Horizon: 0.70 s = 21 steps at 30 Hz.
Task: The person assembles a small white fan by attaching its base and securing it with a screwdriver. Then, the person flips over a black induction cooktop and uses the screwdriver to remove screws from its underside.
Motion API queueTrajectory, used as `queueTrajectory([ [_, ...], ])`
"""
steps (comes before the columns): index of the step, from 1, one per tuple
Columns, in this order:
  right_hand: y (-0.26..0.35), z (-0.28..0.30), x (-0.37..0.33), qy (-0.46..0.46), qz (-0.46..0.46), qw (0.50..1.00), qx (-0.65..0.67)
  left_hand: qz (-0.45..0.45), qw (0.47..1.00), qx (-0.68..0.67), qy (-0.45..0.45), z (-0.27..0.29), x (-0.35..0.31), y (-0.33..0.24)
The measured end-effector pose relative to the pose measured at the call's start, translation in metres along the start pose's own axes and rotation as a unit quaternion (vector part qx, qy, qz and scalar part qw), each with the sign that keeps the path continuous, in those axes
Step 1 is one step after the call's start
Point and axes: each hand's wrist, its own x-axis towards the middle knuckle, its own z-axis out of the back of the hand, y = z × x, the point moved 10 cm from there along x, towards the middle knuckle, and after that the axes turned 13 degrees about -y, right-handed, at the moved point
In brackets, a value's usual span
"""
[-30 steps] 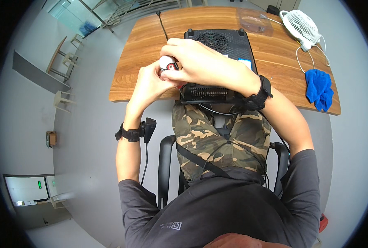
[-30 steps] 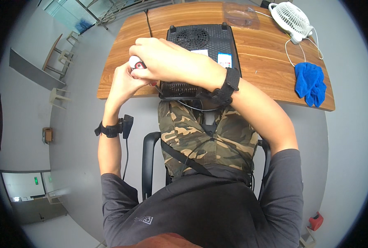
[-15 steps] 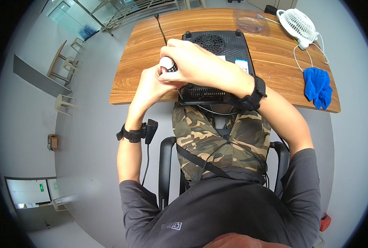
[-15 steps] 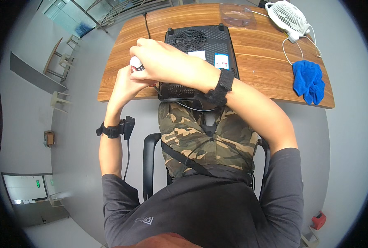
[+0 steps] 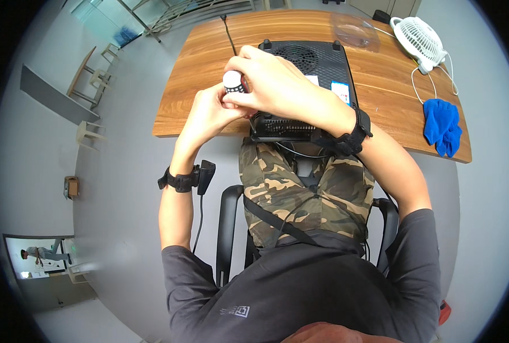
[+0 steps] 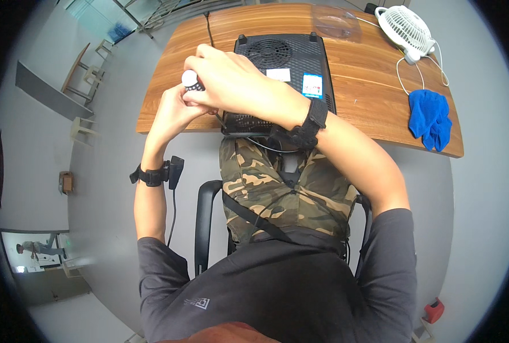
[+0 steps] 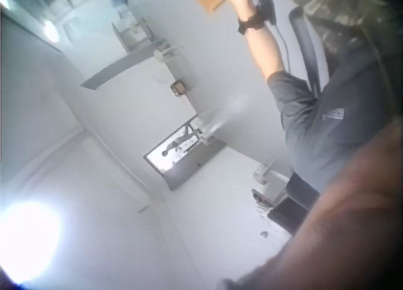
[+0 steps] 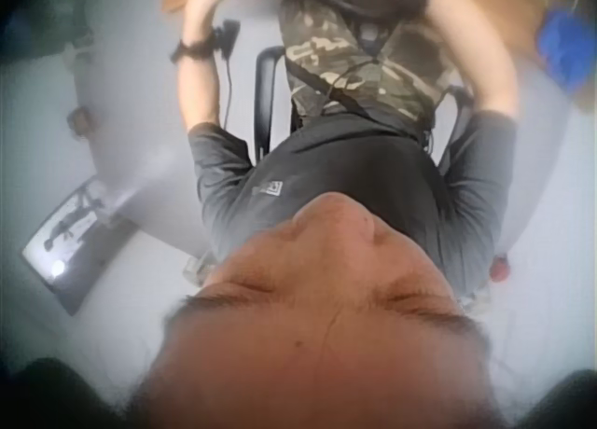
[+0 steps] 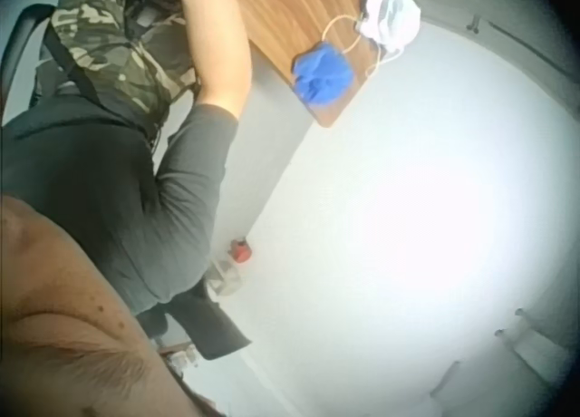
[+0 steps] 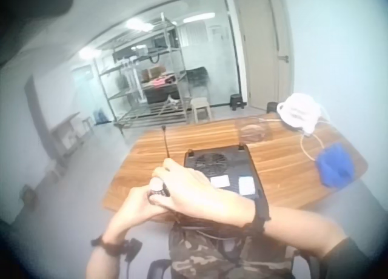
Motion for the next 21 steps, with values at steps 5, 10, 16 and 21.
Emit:
queueTrajectory([
  [5,-0.001,0.002,-0.003,-0.014,0.020,0.998,0.064,-0.009,0.999,0.040,0.015,-0.004,0.001,0.005],
  [10,0.003,-0.003,-0.005,0.024,0.017,0.996,0.079,0.012,0.999,-0.033,0.037,-0.003,0.000,0.014],
  [16,-0.003,-0.002,-0.002,0.014,-0.032,0.999,-0.003,-0.009,0.999,0.036,0.002,0.002,-0.002,-0.007],
  [21,0.001,0.001,0.000,-0.012,0.001,0.999,0.044,-0.028,0.999,-0.003,0.020,0.000,-0.005,-0.002],
])
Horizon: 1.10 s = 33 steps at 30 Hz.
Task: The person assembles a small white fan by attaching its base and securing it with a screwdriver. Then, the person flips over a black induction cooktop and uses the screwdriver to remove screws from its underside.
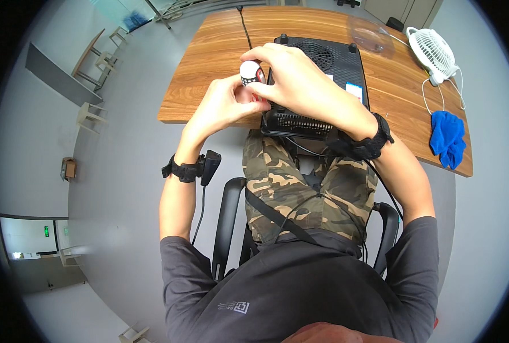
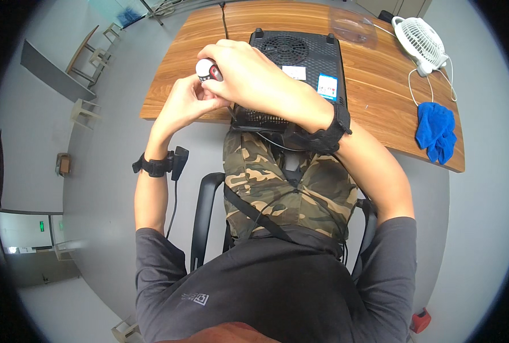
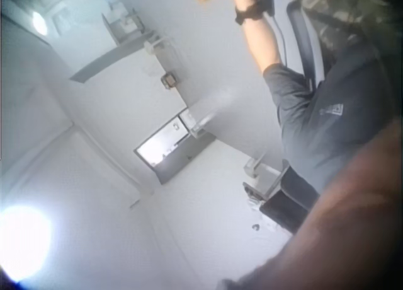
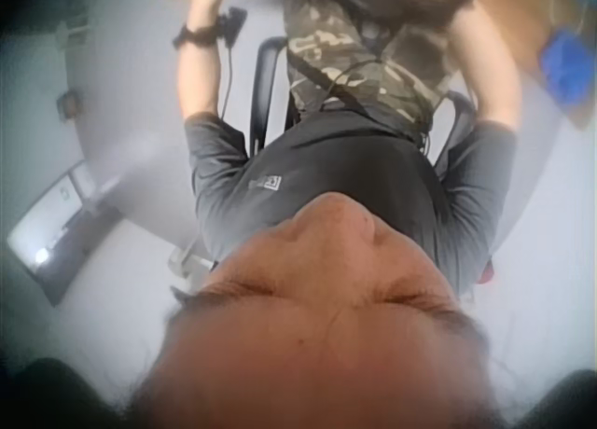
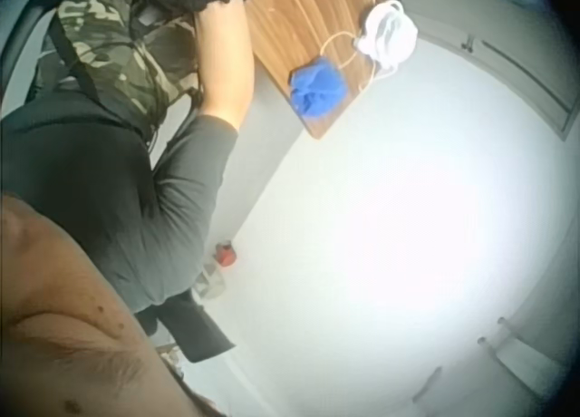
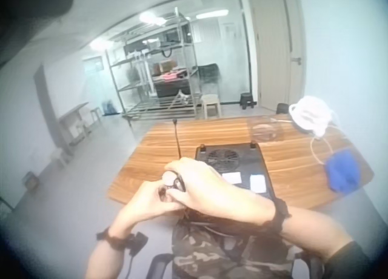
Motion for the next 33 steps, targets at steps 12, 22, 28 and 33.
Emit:
queueTrajectory([
  [12,0.002,-0.001,-0.003,-0.004,-0.021,0.999,-0.031,0.020,0.997,0.069,-0.028,-0.002,0.002,0.001],
  [22,-0.002,-0.008,-0.009,0.039,-0.038,0.998,0.008,0.027,0.999,0.004,0.021,0.001,0.000,0.004],
  [28,0.006,0.000,-0.007,0.003,0.012,0.993,-0.117,-0.031,0.996,0.043,-0.074,0.010,0.004,0.002],
  [33,0.000,-0.001,-0.005,-0.014,0.004,0.995,-0.096,-0.012,0.992,0.120,-0.044,0.003,0.003,-0.009],
])
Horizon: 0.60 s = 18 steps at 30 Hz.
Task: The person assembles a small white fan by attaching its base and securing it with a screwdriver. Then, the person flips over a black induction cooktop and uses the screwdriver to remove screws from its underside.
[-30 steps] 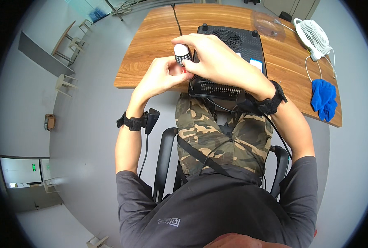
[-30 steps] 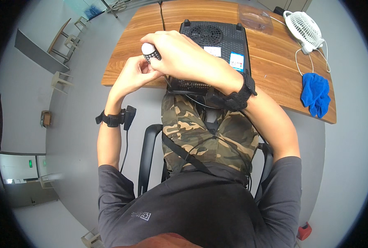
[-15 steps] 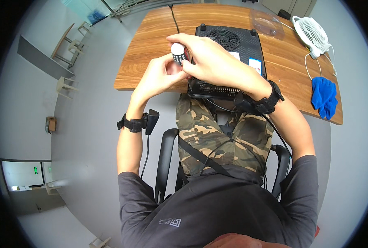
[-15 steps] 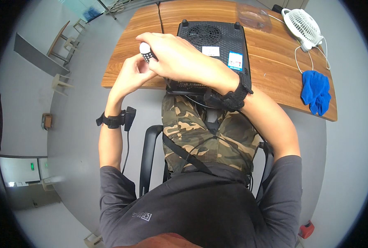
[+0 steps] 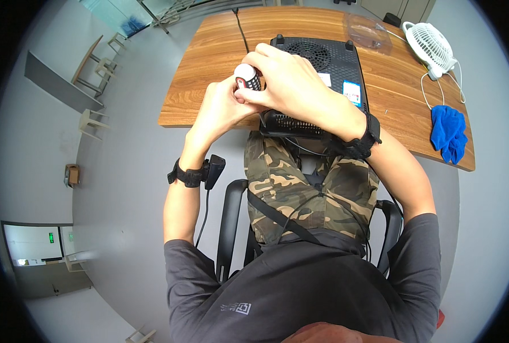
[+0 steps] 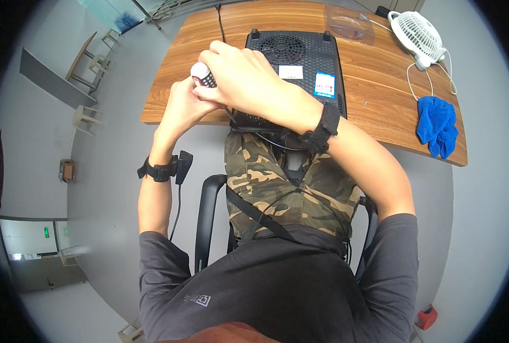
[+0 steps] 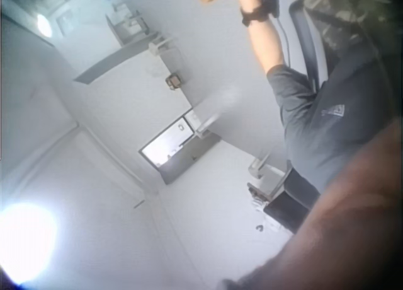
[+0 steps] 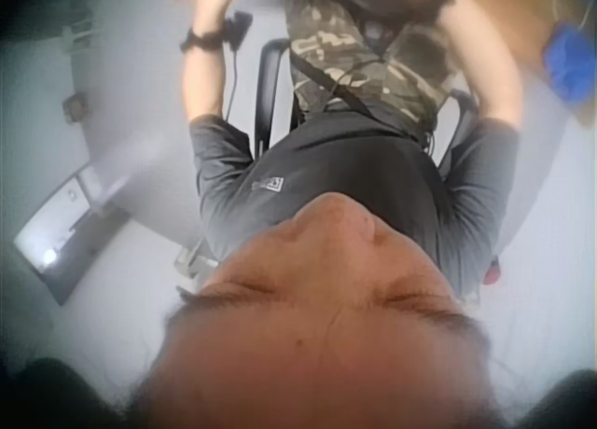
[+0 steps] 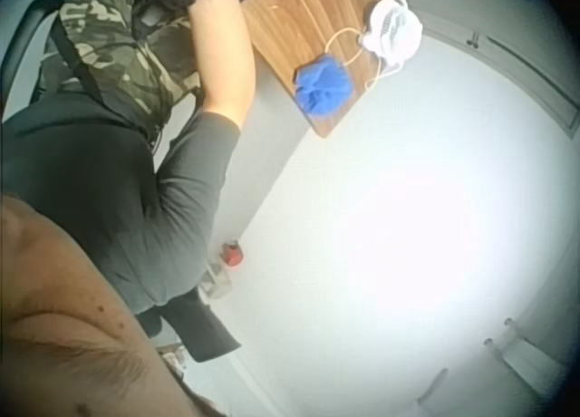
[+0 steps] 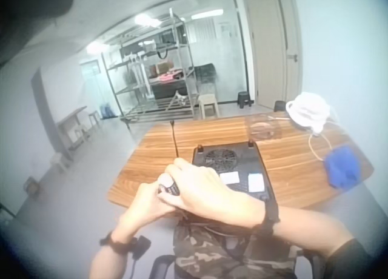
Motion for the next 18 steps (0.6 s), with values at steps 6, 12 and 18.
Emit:
queueTrajectory([
  [6,-0.006,0.001,-0.003,-0.006,0.019,0.998,0.054,0.039,0.990,-0.119,0.071,-0.013,-0.005,0.019],
  [12,0.001,0.002,-0.003,0.012,-0.028,0.998,0.048,-0.025,0.997,-0.078,0.009,-0.008,-0.002,0.014],
  [18,-0.011,-0.003,-0.004,0.018,-0.050,0.997,0.057,-0.025,0.998,-0.051,-0.002,-0.009,-0.003,0.008],
])
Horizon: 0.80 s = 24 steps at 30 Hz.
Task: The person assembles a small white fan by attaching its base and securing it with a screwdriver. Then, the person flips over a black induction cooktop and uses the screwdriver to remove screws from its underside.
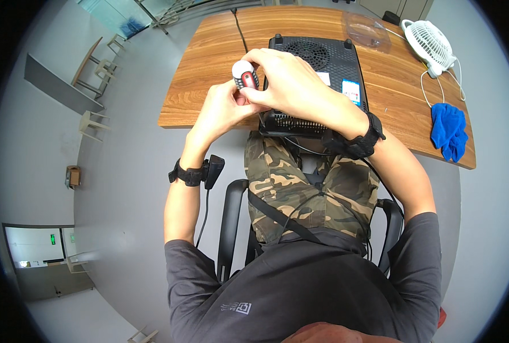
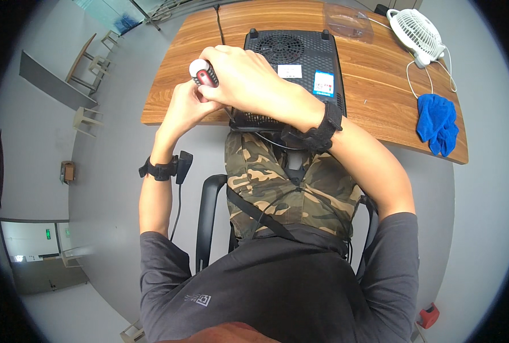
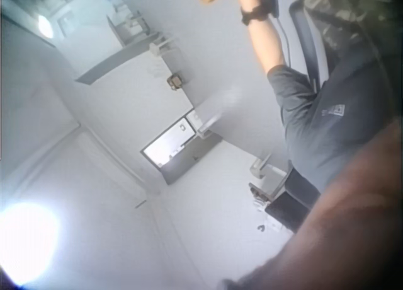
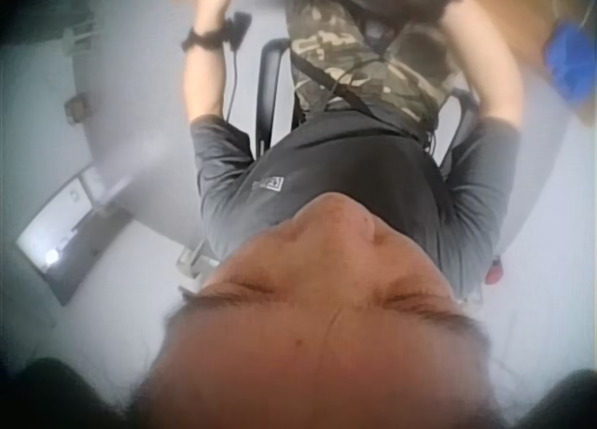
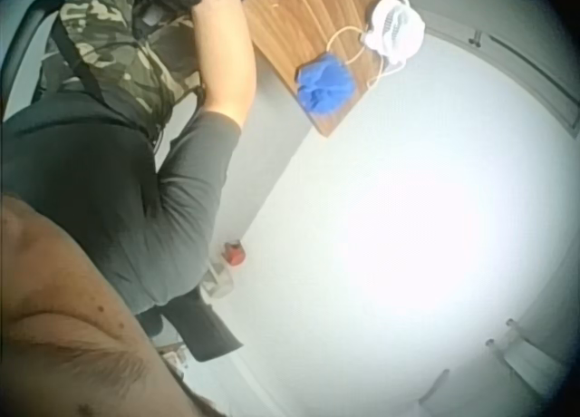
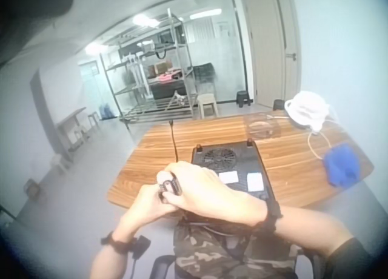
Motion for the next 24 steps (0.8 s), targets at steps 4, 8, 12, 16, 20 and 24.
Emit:
queueTrajectory([
  [4,-0.007,-0.009,-0.003,0.037,-0.042,0.998,0.010,0.041,0.997,0.004,0.069,-0.007,-0.005,0.011],
  [8,0.004,-0.005,-0.005,0.011,-0.010,1.000,-0.006,0.004,0.999,-0.016,0.034,-0.004,-0.004,0.006],
  [12,-0.002,-0.008,-0.008,-0.002,-0.011,1.000,0.014,0.005,1.000,0.009,0.022,-0.003,-0.003,-0.004],
  [16,-0.005,-0.015,-0.010,0.055,-0.069,0.995,0.041,0.026,0.998,-0.044,0.037,-0.005,-0.006,0.013],
  [20,0.000,-0.012,-0.010,0.038,-0.033,0.999,0.017,0.031,0.997,-0.062,0.040,-0.005,-0.009,0.015],
  [24,-0.002,-0.013,-0.011,-0.005,0.002,1.000,-0.015,0.031,0.999,0.001,0.023,-0.007,-0.006,0.010],
])
